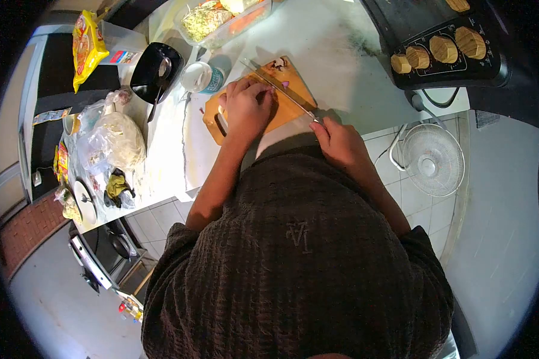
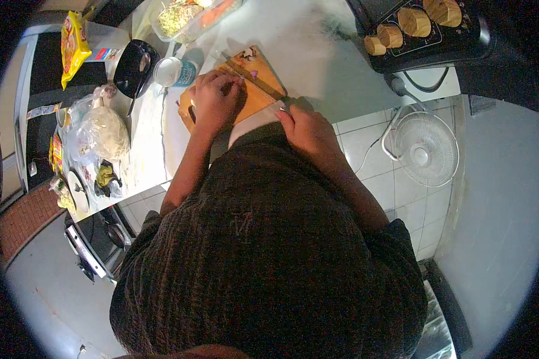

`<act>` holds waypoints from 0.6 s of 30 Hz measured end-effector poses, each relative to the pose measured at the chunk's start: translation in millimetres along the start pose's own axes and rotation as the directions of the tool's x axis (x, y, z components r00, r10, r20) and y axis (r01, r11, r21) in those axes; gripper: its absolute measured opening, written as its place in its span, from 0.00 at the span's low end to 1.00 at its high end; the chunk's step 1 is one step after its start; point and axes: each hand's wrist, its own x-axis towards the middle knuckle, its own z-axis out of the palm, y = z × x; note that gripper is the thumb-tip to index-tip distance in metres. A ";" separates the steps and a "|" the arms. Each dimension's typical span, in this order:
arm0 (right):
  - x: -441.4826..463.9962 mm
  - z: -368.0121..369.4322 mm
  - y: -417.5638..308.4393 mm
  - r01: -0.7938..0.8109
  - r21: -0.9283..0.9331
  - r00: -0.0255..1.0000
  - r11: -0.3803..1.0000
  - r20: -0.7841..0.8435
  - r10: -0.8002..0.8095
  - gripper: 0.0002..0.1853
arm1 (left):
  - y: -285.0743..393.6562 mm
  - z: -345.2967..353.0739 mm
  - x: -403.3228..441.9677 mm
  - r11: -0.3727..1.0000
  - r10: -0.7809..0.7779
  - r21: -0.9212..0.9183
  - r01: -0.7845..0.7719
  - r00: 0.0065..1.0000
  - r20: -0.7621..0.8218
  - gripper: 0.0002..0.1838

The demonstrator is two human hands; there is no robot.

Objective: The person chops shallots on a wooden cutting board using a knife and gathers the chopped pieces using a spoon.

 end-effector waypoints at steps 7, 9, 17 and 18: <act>-0.3 -0.1 -1.6 -0.035 -0.025 0.999 0.999 0.025 0.035 0.21 | 1.3 -1.2 -0.1 1.000 -0.026 -0.006 0.026 0.999 0.025 0.07; -0.1 -0.6 -2.9 -0.050 -0.024 0.998 0.998 0.023 0.050 0.21 | 1.1 -0.5 -0.3 1.000 -0.021 -0.003 0.021 1.000 0.017 0.07; 2.9 6.7 2.6 -0.045 -0.090 0.996 0.995 0.067 0.051 0.24 | 0.8 0.2 -0.5 1.000 -0.007 -0.021 0.008 1.000 0.010 0.07; 3.7 7.1 2.1 -0.044 -0.091 0.996 0.995 0.068 0.050 0.24 | 1.3 0.3 -0.5 1.000 -0.009 -0.017 0.009 1.000 0.005 0.07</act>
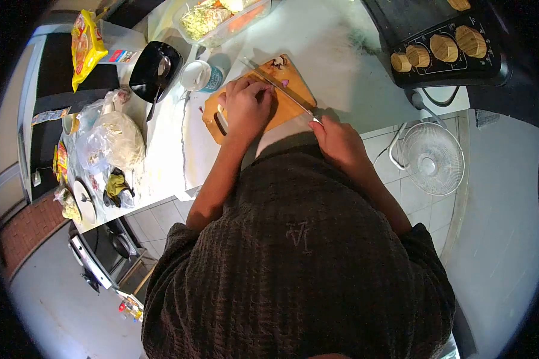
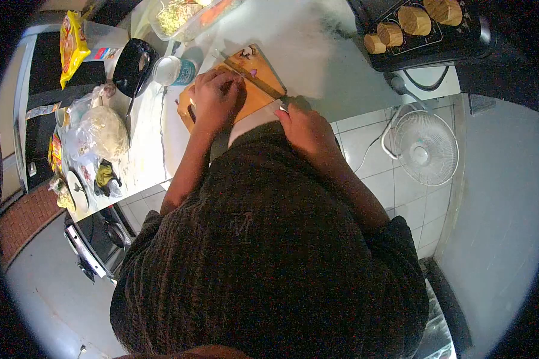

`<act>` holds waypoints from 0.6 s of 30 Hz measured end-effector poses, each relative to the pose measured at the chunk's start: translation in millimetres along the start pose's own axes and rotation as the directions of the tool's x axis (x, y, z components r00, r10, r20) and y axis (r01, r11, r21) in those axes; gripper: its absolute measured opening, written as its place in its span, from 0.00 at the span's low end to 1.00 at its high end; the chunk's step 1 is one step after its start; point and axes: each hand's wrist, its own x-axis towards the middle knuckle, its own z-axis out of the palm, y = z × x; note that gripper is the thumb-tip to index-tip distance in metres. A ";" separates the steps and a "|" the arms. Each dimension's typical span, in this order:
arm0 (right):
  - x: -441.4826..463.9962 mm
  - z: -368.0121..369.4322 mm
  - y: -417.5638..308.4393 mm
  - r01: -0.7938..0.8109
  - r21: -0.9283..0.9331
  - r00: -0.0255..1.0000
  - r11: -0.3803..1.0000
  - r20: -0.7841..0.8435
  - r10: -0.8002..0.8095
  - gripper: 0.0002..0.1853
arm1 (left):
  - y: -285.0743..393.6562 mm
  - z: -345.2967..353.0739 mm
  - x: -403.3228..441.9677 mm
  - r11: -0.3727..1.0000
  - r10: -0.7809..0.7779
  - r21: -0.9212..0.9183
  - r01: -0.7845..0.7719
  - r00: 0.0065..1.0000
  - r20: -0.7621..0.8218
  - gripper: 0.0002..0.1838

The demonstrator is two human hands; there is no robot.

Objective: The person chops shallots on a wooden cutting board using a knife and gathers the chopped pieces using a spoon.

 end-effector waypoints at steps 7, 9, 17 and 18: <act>1.0 -4.6 -4.8 -0.058 -0.030 0.998 0.998 0.023 0.058 0.23 | 6.5 -1.6 -0.9 0.998 -0.068 0.017 0.068 0.997 0.021 0.07; 0.7 -5.4 -5.6 -0.103 -0.038 0.991 0.994 0.083 0.106 0.23 | 5.8 0.7 -0.4 0.998 -0.063 0.013 0.063 0.998 -0.003 0.07; -12.2 -8.7 4.9 -0.018 -0.056 1.000 0.998 0.001 0.018 0.23 | 4.8 0.1 0.4 0.993 -0.098 0.063 0.099 0.995 -0.008 0.10; -13.4 -9.5 5.0 -0.013 -0.059 1.000 0.998 0.001 0.013 0.23 | 4.1 0.1 -0.1 0.994 -0.095 0.051 0.097 0.995 -0.025 0.09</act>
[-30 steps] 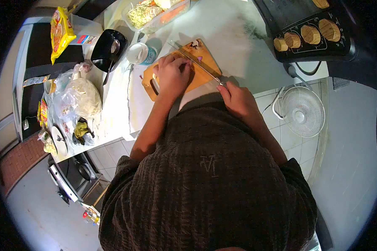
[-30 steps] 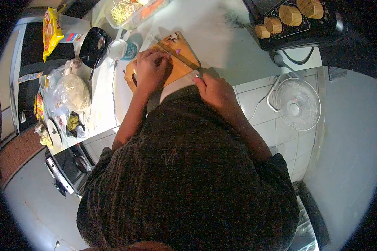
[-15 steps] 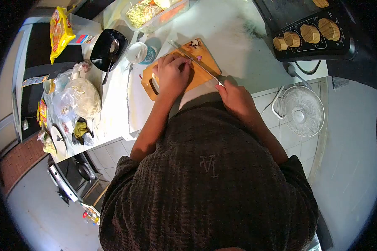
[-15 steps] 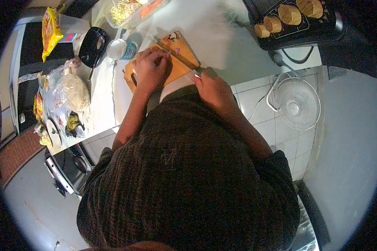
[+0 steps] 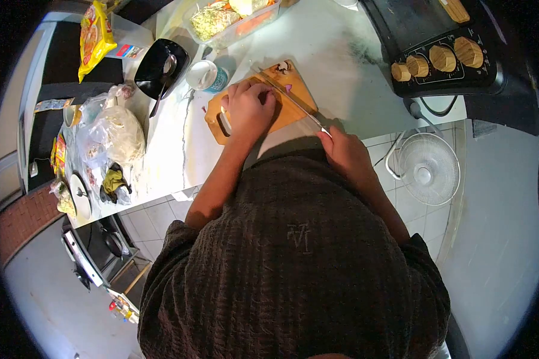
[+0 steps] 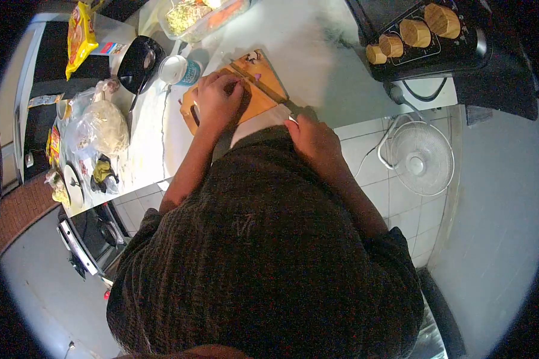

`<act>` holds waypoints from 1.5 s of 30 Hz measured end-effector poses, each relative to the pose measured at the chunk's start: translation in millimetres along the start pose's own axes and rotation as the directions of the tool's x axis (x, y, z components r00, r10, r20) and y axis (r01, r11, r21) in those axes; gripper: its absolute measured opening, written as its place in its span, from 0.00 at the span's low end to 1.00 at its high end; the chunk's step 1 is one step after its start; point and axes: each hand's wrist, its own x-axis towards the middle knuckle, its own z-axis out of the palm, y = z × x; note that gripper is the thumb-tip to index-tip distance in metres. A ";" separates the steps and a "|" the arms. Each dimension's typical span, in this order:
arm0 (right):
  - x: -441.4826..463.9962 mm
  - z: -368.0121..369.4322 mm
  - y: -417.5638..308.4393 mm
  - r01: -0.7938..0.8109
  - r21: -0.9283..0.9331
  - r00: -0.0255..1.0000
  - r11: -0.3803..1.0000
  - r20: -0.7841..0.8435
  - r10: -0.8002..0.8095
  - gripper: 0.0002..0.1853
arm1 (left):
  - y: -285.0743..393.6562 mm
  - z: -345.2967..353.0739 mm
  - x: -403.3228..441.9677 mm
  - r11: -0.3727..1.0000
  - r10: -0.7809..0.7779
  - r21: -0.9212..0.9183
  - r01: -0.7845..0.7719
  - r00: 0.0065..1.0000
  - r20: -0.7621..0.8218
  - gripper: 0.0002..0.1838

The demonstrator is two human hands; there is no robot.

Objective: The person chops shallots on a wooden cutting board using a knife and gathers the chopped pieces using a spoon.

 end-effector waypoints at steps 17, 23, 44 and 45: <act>11.9 -0.7 -12.2 0.256 0.034 0.959 0.966 -0.136 -0.249 0.18 | -11.6 -43.2 -48.5 0.994 -0.007 -0.108 -0.016 0.979 -0.205 0.07; 7.6 4.0 -35.5 0.286 0.113 0.956 0.952 -0.103 -0.275 0.19 | -29.8 -68.1 -85.0 0.986 -0.129 -0.143 0.086 0.937 -0.325 0.05; -56.4 52.1 -10.9 0.056 0.545 0.997 0.837 0.017 -0.078 0.25 | -5.1 -98.3 -264.4 0.862 -0.501 -0.238 0.449 0.828 -0.253 0.08; -57.7 48.0 -9.7 0.038 0.523 0.996 0.852 0.048 -0.074 0.26 | -2.0 -95.2 -262.5 0.857 -0.506 -0.239 0.457 0.832 -0.225 0.09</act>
